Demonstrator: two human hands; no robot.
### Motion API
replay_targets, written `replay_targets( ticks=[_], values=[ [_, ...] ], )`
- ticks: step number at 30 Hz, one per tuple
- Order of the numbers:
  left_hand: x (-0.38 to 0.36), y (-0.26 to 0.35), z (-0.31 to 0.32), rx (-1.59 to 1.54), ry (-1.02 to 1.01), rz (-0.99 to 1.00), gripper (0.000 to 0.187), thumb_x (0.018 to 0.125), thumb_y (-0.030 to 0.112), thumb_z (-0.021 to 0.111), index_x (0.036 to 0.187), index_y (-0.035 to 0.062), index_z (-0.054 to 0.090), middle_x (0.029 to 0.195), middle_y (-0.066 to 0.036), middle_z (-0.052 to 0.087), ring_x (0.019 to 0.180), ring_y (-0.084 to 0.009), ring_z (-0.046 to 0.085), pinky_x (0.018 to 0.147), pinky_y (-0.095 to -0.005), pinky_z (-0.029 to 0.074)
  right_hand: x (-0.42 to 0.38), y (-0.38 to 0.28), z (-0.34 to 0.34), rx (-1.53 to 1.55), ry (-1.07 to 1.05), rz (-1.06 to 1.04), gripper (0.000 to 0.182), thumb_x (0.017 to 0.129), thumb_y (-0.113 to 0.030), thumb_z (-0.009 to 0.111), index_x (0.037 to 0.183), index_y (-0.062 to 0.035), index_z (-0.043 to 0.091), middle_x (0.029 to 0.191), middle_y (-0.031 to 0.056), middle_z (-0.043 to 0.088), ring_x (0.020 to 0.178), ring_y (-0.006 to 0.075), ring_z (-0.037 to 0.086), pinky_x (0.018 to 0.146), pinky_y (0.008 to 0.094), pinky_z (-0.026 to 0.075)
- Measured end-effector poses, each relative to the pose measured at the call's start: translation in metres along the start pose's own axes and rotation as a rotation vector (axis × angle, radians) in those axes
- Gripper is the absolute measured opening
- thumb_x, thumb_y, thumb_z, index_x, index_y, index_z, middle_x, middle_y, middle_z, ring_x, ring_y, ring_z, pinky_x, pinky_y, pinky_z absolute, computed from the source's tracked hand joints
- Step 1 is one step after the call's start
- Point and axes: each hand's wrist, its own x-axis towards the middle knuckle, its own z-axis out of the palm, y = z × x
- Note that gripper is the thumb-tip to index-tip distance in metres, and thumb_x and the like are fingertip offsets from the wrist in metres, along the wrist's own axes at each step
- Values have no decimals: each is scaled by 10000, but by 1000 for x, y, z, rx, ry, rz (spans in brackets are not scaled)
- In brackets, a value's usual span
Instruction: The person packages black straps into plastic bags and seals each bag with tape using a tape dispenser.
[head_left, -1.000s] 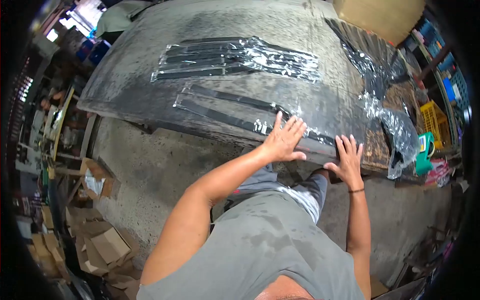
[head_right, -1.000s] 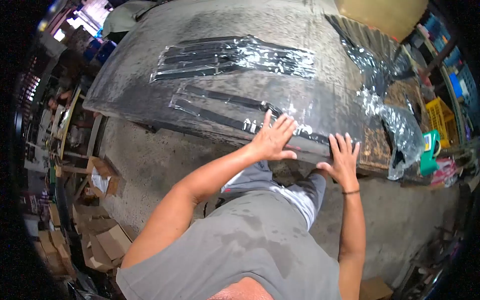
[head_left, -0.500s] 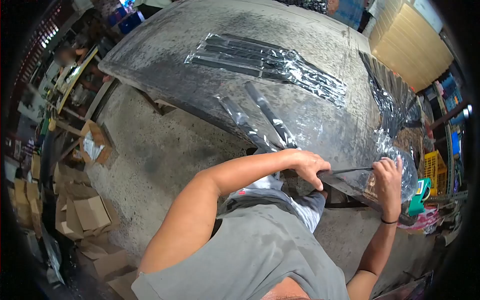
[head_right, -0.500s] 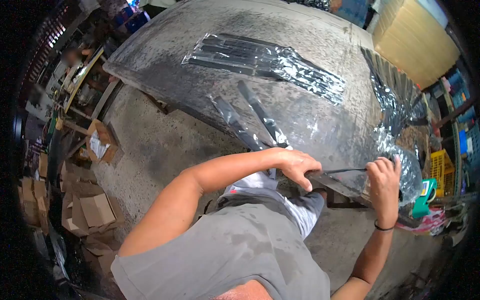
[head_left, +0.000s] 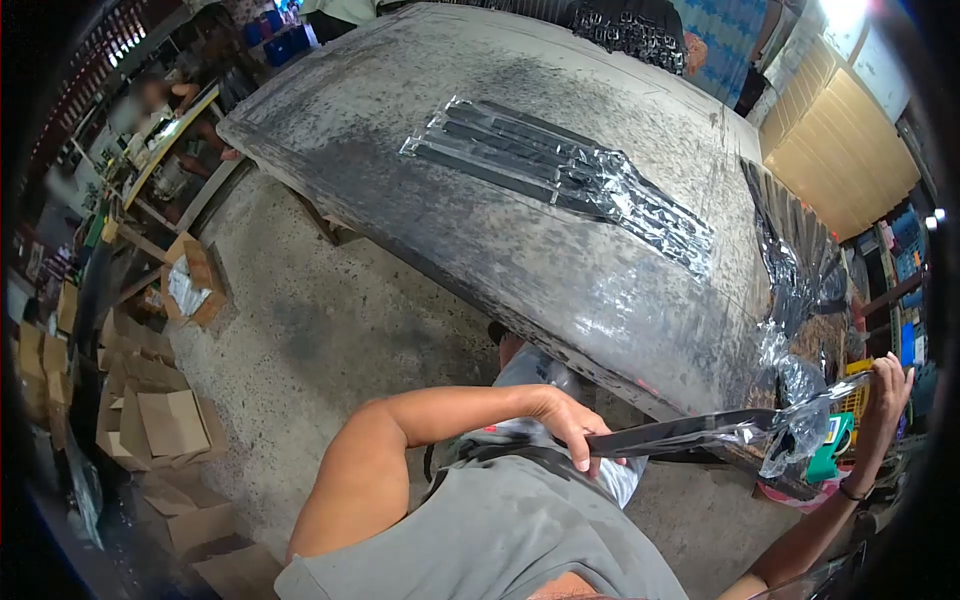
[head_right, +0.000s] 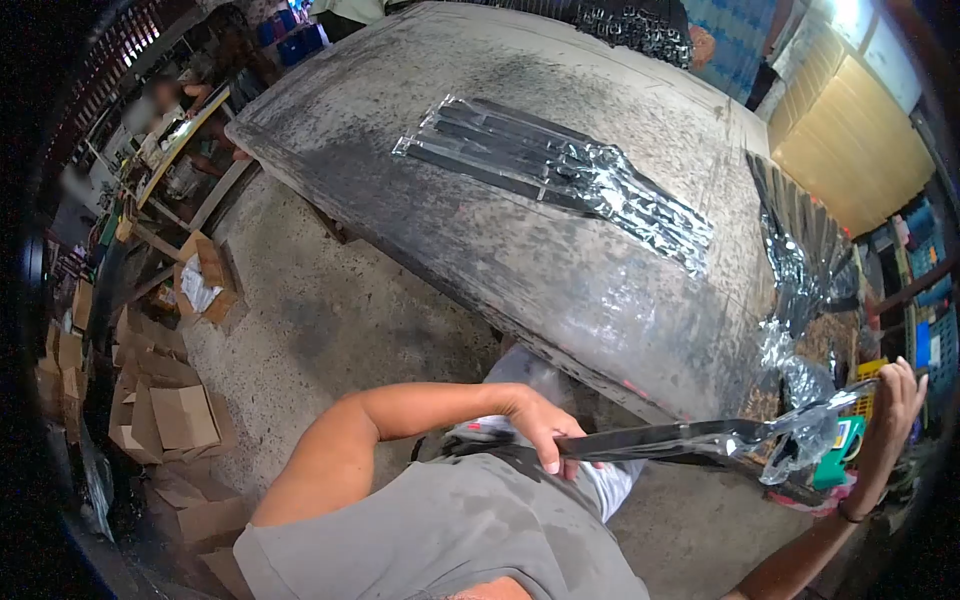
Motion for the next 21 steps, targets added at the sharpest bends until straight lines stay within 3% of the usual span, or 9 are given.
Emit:
replay_targets(
  ticks=[2, 8, 9, 10, 12, 15, 17, 18, 21],
  values=[
    [-11, -5, -4, 97, 61, 16, 724, 775, 129, 700, 1400, -8, 362, 1128, -163, 630, 1074, -204, 566, 983, -343, 399, 5, 16, 4, -32, 17, -96, 195, 985, -126, 384, 1090, -29, 516, 1149, 130, 547, 1223, 284, 477, 1139, 507, 195],
    [-47, -29, -7, 135, 254, -39, 463, 837, 220, 697, 1225, 17, 547, 1046, -71, 646, 962, -126, 568, 855, -307, 461, 48, 13, -10, 17, -13, -26, 206, 966, -106, 370, 1085, -31, 520, 1106, 111, 559, 1110, 287, 523, 1131, 480, 196],
    [-53, -26, -5, 294, 354, -19, 376, 821, 223, 706, 1107, 7, 596, 937, -38, 644, 863, -119, 572, 771, -296, 472, 55, 8, -9, 46, -23, -2, 183, 962, -106, 386, 1067, -40, 520, 1085, 103, 560, 1084, 284, 530, 1127, 485, 196],
    [-61, -10, -1, 321, 423, -169, 334, 807, 221, 702, 1037, 0, 602, 859, -29, 628, 818, -125, 565, 718, -300, 472, 61, 3, -6, 79, -29, 20, 160, 957, -105, 402, 1050, -49, 519, 1065, 95, 561, 1058, 281, 538, 1122, 491, 196],
    [-74, -33, -5, 375, 610, -28, 368, 790, 231, 702, 1051, -1, 586, 823, -42, 622, 780, -134, 562, 687, -312, 471, 72, -6, 4, 117, -119, 22, 128, 949, -104, 432, 1026, -59, 523, 1030, 87, 562, 1019, 280, 546, 1111, 503, 200],
    [-118, -3, -17, 505, 715, -49, 437, 778, 211, 679, 1129, -3, 532, 852, -90, 630, 759, -152, 583, 676, -314, 482, 82, -22, 33, 214, -173, 46, 123, 917, -81, 489, 1028, -67, 541, 1013, 83, 571, 1015, 271, 548, 1089, 498, 223],
    [-161, 47, -29, 491, 755, -299, 426, 781, 204, 674, 1144, 41, 521, 854, -76, 636, 769, -112, 592, 659, -300, 483, 91, -30, 57, 365, -224, 39, 116, 899, -71, 511, 1010, -55, 545, 995, 87, 573, 1027, 269, 546, 1085, 491, 225],
    [-185, 55, -43, 612, 809, -192, 403, 783, 207, 673, 1129, 49, 538, 849, -66, 632, 777, -106, 589, 664, -297, 484, 97, -35, 70, 413, -254, 56, 108, 885, -48, 524, 989, -45, 550, 971, 86, 567, 1003, 290, 533, 1033, 446, 299],
    [-256, 106, -88, 839, 898, -254, 347, 763, 183, 663, 1065, 31, 586, 846, -43, 617, 753, -127, 561, 666, -303, 475, 119, -57, 112, 700, -177, 5, 144, 832, 1, 559, 974, -16, 542, 916, 98, 541, 881, 289, 517, 835, 331, 405]
  ],
)
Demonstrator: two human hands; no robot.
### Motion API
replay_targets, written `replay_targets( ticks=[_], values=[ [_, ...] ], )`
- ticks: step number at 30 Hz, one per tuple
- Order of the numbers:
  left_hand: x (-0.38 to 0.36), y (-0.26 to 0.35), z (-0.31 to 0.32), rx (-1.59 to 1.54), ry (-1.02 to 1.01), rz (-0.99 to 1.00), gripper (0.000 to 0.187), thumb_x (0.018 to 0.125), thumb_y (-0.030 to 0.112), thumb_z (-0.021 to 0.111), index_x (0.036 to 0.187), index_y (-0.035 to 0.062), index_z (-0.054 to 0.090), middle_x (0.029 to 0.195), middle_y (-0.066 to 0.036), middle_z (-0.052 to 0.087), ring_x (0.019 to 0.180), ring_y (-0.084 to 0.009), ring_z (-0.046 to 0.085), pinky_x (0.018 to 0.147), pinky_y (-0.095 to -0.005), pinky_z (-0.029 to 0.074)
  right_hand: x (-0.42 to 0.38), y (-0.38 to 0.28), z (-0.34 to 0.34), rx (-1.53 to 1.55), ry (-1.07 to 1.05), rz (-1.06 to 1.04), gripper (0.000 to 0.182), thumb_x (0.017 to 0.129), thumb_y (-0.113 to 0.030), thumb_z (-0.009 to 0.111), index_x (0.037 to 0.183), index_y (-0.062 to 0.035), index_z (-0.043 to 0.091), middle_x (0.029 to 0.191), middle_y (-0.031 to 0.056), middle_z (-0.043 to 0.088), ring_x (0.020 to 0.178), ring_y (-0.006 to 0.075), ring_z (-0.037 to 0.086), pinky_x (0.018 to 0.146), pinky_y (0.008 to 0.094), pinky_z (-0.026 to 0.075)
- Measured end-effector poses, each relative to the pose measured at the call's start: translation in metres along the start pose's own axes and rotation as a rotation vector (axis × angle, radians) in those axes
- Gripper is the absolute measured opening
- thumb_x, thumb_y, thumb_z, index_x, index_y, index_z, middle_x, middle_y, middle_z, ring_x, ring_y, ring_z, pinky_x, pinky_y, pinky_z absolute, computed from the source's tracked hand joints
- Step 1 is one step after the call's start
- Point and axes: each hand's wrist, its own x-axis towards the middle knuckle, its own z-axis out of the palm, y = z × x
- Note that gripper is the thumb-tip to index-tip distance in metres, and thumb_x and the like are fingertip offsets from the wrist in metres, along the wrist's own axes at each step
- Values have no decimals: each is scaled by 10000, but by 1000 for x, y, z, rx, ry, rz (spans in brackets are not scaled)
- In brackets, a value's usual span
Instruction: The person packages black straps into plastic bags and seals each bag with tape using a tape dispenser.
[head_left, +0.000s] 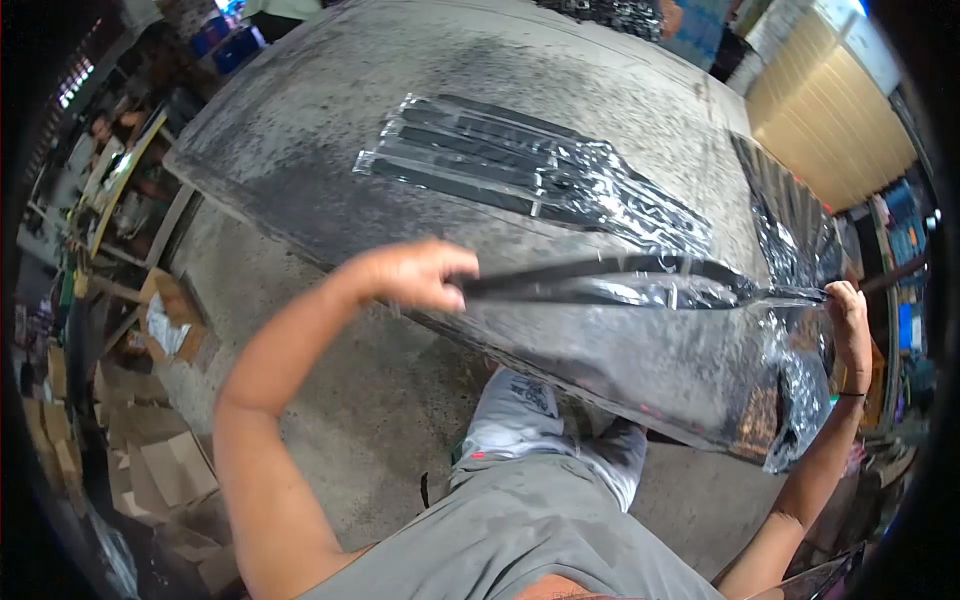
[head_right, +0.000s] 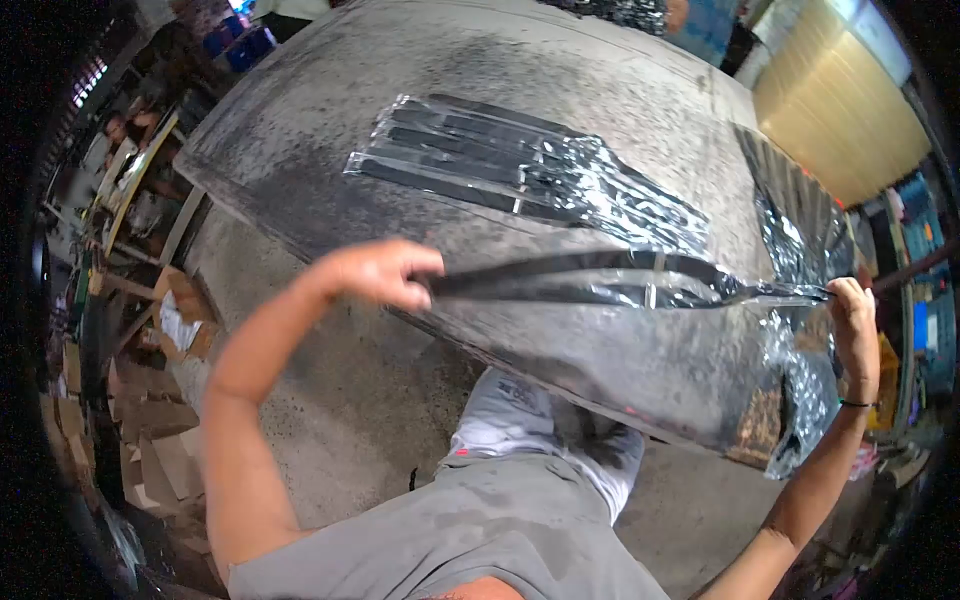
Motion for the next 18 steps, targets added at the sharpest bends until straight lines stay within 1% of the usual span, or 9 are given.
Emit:
replay_targets(
  ticks=[3, 4, 6, 7, 9, 11, 12, 14, 18],
  values=[
    [10, 0, -96, 292, 43, -146, 266, 730, 163, 648, 934, -2, 605, 760, -80, 610, 724, -143, 553, 658, -317, 464, 46, -30, 29, 349, -161, 75, 147, 820, 2, 565, 966, 8, 543, 874, 106, 520, 845, 251, 522, 789, 322, 416],
    [11, 1, -124, 374, 75, -142, 294, 723, 166, 658, 951, -12, 608, 781, -125, 621, 751, -187, 578, 692, -340, 466, 67, -30, 40, 259, -268, 42, 123, 842, 18, 563, 961, 23, 530, 852, 62, 467, 791, 161, 468, 743, 253, 402],
    [19, -28, -175, 623, 169, -188, 465, 706, 227, 692, 1113, 15, 619, 973, -176, 661, 927, -287, 623, 805, -383, 490, 89, -25, 86, 422, -160, 98, 160, 848, -28, 621, 978, 27, 545, 893, 90, 526, 862, 192, 510, 806, 300, 430],
    [25, -40, -198, 636, 154, -287, 457, 701, 221, 723, 1098, 15, 628, 968, -154, 671, 913, -282, 626, 799, -388, 486, 114, -37, 86, 227, -369, -23, 233, 847, -92, 666, 1033, 23, 585, 997, 112, 586, 955, 204, 551, 869, 303, 435],
    [44, -47, -228, 589, 76, -509, 382, 678, 176, 741, 1015, 17, 656, 950, -176, 666, 927, -300, 620, 786, -389, 471, 134, -51, 119, 445, -372, 87, 336, 872, -200, 654, 1116, 25, 602, 1116, 166, 614, 1029, 255, 593, 903, 328, 451],
    [66, -60, -240, 590, 51, -685, 418, 675, 171, 751, 1067, 65, 653, 1041, -146, 660, 1026, -292, 601, 899, -434, 434, 156, -67, 150, 485, -460, 225, 359, 860, -211, 667, 1133, 14, 608, 1043, 150, 664, 1021, 230, 616, 910, 304, 451],
    [77, -67, -233, 677, 160, -760, 470, 675, 175, 757, 1123, 100, 632, 1133, -121, 627, 1098, -286, 566, 968, -489, 367, 176, -68, 162, 383, -666, 149, 322, 857, -202, 651, 1100, 8, 623, 1023, 152, 677, 993, 234, 627, 884, 324, 466],
    [98, -93, -214, 802, 312, -850, 632, 681, 210, 771, 1271, 190, 543, 1385, -48, 470, 1291, -270, 421, 1085, -633, 141, 182, -48, 208, 320, -672, 75, 265, 856, -222, 610, 1050, -44, 641, 984, 174, 674, 915, 269, 645, 816, 373, 486],
    [122, -141, -169, 775, 450, -666, 709, 774, 423, 677, 1390, 187, 417, 1535, -120, 214, 1426, -326, 157, 1098, -640, 117, 188, -63, 230, 118, -766, 63, 287, 840, -245, 616, 1050, -51, 646, 972, 177, 673, 923, 331, 642, 817, 406, 490]
  ],
)
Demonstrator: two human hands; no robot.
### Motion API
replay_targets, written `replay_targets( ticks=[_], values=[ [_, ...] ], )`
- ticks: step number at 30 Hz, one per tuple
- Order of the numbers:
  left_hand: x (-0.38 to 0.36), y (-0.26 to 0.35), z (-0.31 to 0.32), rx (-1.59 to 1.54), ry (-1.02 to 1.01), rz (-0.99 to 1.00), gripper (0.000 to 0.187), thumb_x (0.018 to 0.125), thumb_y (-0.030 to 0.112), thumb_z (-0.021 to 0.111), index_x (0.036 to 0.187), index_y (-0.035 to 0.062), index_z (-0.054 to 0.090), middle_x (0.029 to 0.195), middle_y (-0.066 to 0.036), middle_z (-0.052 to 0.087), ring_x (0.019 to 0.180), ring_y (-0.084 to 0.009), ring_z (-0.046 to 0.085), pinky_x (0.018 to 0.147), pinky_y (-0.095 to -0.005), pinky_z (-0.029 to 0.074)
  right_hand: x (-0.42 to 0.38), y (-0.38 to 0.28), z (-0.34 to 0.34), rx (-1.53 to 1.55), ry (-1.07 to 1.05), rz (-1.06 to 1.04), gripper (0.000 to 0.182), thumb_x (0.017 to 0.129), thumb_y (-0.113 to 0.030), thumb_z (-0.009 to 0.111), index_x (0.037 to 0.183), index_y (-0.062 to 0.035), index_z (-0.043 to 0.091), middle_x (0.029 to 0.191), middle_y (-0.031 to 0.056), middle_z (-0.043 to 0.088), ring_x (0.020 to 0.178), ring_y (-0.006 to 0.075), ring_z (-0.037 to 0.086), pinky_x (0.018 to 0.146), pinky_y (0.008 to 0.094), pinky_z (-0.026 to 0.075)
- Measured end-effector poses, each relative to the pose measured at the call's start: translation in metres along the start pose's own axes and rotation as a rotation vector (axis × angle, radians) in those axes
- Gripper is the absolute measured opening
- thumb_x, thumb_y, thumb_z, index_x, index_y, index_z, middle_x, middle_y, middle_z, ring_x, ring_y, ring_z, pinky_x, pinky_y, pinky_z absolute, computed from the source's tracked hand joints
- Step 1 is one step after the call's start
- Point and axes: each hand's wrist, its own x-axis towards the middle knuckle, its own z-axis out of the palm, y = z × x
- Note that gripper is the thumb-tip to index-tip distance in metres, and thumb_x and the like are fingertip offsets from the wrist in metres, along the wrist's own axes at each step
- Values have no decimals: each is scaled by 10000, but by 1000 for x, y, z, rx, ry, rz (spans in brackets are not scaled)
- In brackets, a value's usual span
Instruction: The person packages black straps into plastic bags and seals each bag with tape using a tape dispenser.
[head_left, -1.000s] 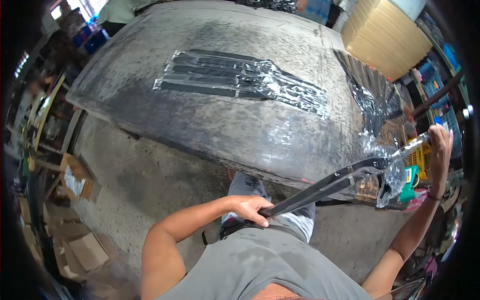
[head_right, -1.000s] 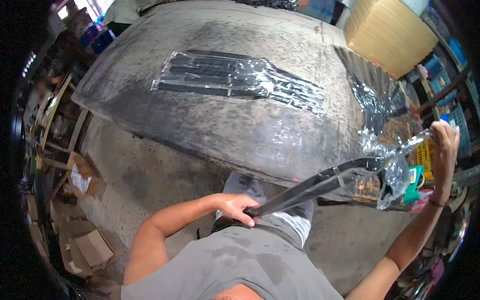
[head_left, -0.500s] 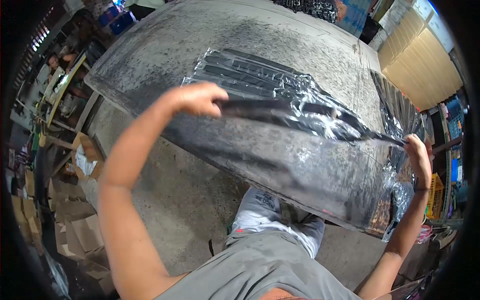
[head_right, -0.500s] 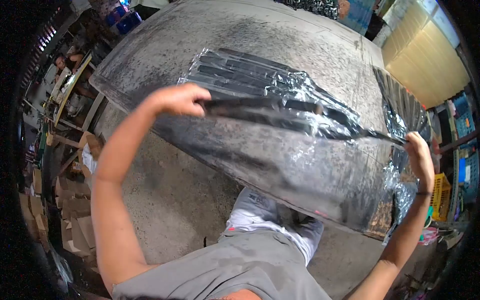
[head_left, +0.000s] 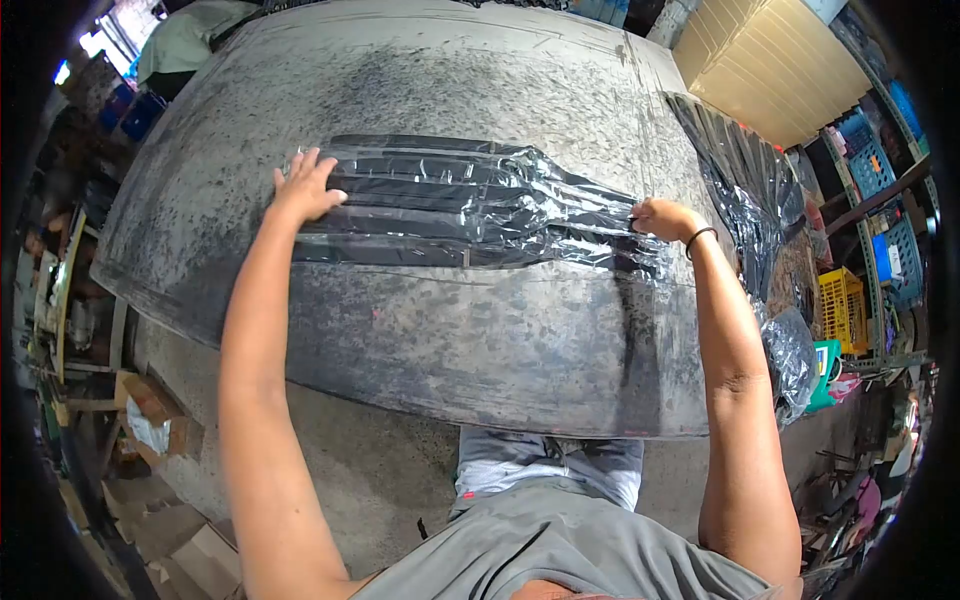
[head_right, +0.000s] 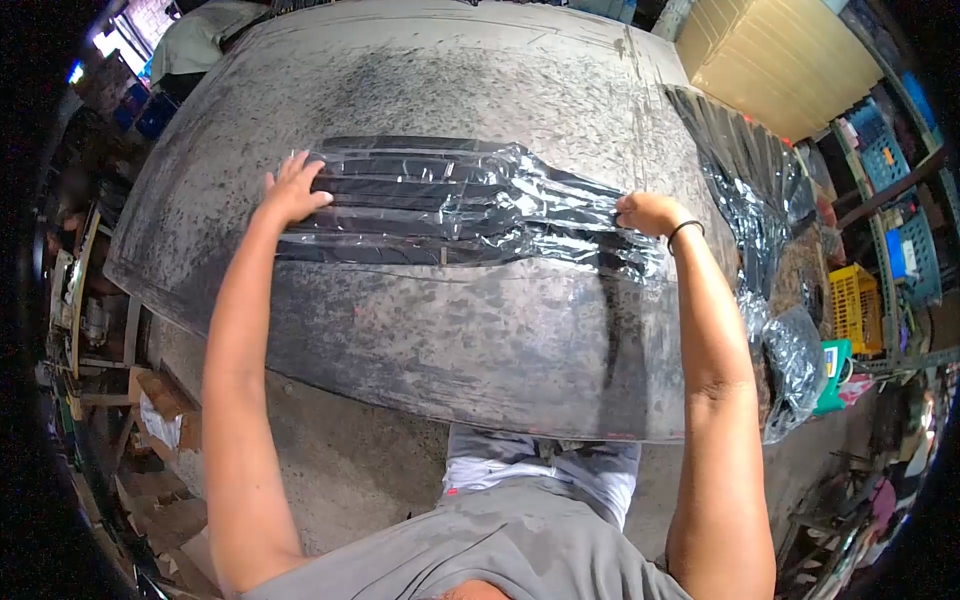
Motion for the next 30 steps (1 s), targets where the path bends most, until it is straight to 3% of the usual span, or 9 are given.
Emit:
replay_targets(
  ticks=[3, 8, 9, 11, 13, 15, 16, 22, 30],
  values=[
    [-6, 11, 34, -101, 128, -11, 735, 813, 517, 610, 1425, 190, 368, 1554, -125, 158, 1438, -339, 92, 1087, -645, 111, 11, 3, 10, 24, 50, 15, 288, 841, -242, 606, 1048, -45, 646, 969, 186, 670, 929, 339, 639, 817, 410, 490],
    [-24, 25, 29, -693, 567, 233, 511, 787, 341, 730, 1213, 92, 600, 1443, -218, 354, 1318, -354, 378, 1069, -394, 331, 7, 19, 26, 18, 84, 98, 304, 822, -232, 628, 1093, -96, 638, 1100, 181, 634, 1090, 330, 575, 896, 415, 463],
    [-37, 32, 7, -734, 656, 254, 406, 813, 296, 720, 1146, 80, 632, 1362, -192, 448, 1201, -302, 498, 1010, -377, 394, -3, 14, 28, 17, 160, 137, 332, 814, -230, 638, 1127, -120, 627, 1177, 168, 607, 1153, 328, 538, 929, 421, 445],
    [-88, 57, -64, -1444, 658, 348, 138, 901, 128, 620, 1001, 38, 648, 1081, -123, 621, 917, -168, 613, 825, -287, 502, -28, -1, 29, 64, 233, 203, 412, 810, -222, 665, 1209, -166, 583, 1310, 151, 503, 1236, 344, 457, 985, 428, 406],
    [-141, 56, -130, -1633, 664, 769, 145, 942, 132, 527, 961, 19, 615, 988, -148, 636, 877, -229, 622, 839, -366, 517, -56, -2, 37, 140, 552, 70, 462, 805, -198, 692, 1244, -151, 553, 1333, 167, 455, 1216, 361, 464, 997, 411, 405],
    [-194, 55, -188, -1452, 533, 1180, 300, 942, 295, 501, 963, 15, 607, 1023, -190, 614, 969, -320, 602, 906, -471, 473, -94, -7, 48, 264, 628, 14, 432, 814, -158, 692, 1220, -95, 561, 1317, 195, 455, 1213, 366, 457, 999, 409, 405],
    [-219, 50, -202, -1332, 501, 1162, 354, 928, 337, 516, 992, -1, 599, 1095, -202, 587, 1101, -345, 534, 998, -486, 414, -116, -9, 56, 282, 633, 33, 421, 821, -170, 686, 1216, -94, 564, 1317, 196, 455, 1220, 367, 452, 1003, 412, 401],
    [-290, 97, -235, -1143, 427, 1327, 315, 917, 291, 549, 1060, 13, 584, 1124, -152, 575, 1107, -281, 528, 1033, -483, 381, -257, -17, 129, 323, 831, 174, 347, 838, -194, 656, 1154, -64, 593, 1307, 200, 466, 1231, 373, 437, 1029, 414, 367],
    [-361, 124, -255, -1099, 451, 1250, 320, 902, 230, 591, 1151, 31, 563, 1164, -86, 558, 1116, -195, 521, 1081, -480, 337, -363, -6, 245, 466, 1050, 460, 289, 823, -150, 638, 1082, -22, 621, 1224, 185, 531, 1164, 335, 505, 986, 380, 397]
  ],
)
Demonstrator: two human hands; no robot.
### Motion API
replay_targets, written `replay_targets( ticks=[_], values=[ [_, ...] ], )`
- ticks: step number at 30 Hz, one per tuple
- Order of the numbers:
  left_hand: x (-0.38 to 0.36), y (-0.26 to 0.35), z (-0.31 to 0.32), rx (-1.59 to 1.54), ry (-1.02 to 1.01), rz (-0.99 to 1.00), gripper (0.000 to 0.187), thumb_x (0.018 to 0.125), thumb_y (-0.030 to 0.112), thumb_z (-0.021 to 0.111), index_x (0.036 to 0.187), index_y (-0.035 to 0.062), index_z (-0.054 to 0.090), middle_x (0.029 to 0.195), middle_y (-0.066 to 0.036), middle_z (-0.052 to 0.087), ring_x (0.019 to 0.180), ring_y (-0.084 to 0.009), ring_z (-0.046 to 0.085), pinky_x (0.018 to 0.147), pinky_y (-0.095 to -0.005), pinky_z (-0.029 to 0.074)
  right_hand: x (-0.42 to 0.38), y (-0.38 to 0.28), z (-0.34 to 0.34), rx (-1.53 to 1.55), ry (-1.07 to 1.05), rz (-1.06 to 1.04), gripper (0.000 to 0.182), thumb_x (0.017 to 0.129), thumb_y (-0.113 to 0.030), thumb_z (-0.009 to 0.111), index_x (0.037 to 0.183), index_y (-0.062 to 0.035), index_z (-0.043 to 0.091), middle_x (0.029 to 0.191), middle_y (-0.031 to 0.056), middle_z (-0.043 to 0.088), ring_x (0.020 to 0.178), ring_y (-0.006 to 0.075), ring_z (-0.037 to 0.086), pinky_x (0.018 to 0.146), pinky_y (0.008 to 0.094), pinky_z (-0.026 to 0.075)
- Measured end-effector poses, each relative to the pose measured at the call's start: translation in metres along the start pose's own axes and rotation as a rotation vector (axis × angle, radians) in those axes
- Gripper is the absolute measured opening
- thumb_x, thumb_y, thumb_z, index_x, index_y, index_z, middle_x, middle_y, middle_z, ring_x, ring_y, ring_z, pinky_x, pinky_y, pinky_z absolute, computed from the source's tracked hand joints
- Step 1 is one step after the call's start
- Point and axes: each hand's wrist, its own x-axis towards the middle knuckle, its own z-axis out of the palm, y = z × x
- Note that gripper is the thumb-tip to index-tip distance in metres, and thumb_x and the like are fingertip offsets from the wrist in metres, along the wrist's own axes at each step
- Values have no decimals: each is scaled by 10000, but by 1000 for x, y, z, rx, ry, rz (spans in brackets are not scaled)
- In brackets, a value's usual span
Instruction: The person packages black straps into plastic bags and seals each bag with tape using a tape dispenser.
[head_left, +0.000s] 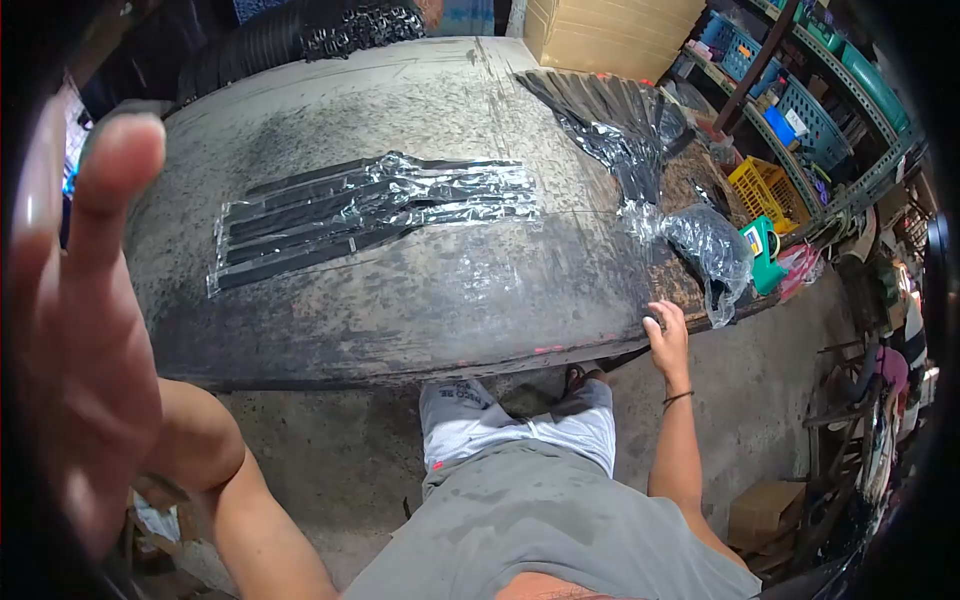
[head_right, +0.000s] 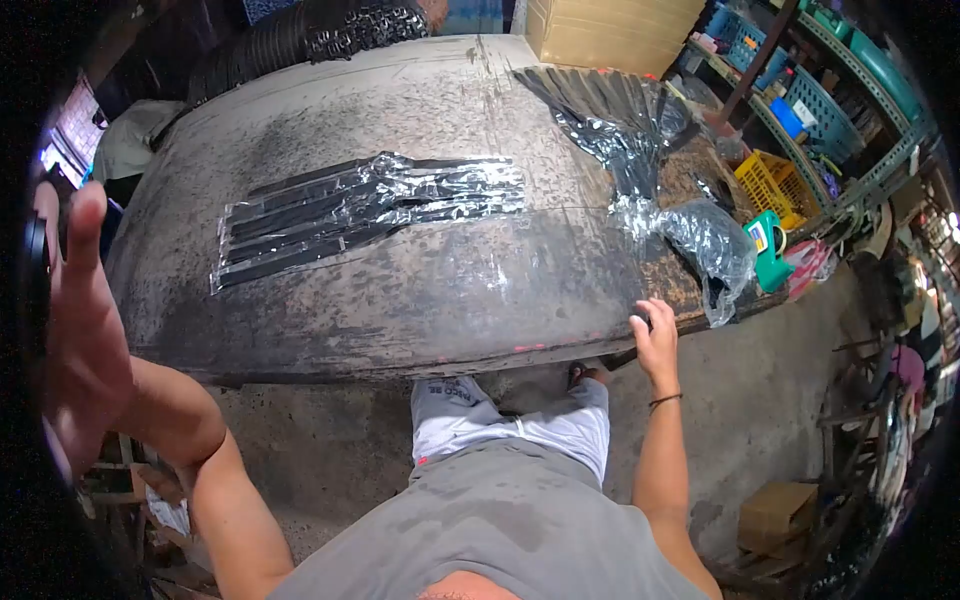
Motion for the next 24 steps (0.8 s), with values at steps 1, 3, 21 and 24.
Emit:
replay_targets(
  ticks=[1, 3, 21, 24],
  values=[
    [1, 11, 1, 9, 0, -21, 325, 900, 222, 597, 1163, 33, 560, 1168, -77, 556, 1117, -185, 520, 1087, -480, 331, -6, 0, -2, 9, 1, -9, 289, 823, -150, 638, 1082, -22, 621, 1224, 185, 531, 1164, 335, 505, 986, 380, 397],
    [5, 31, 7, 24, -69, -73, 339, 897, 207, 607, 1186, 37, 555, 1178, -61, 551, 1120, -163, 518, 1099, -479, 320, -14, -4, -4, 96, 39, 100, 274, 822, -137, 633, 1070, -21, 627, 1206, 176, 545, 1158, 327, 509, 987, 379, 396],
    [59, 21, 113, -300, -664, 215, 436, 914, 440, 435, 1115, 89, 598, 1175, -161, 495, 1123, -282, 475, 1036, -494, 338, -24, 16, -27, 83, 201, 50, 228, 831, -94, 621, 1044, -15, 634, 1150, 152, 580, 1088, 304, 552, 946, 370, 427],
    [69, 17, 113, -334, -624, 218, 475, 920, 483, 401, 1109, 97, 603, 1188, -180, 483, 1135, -305, 463, 1029, -497, 337, -27, 31, -28, 133, 241, 87, 215, 841, -105, 621, 1031, -7, 640, 1124, 148, 594, 1066, 295, 565, 936, 365, 435]
  ],
)
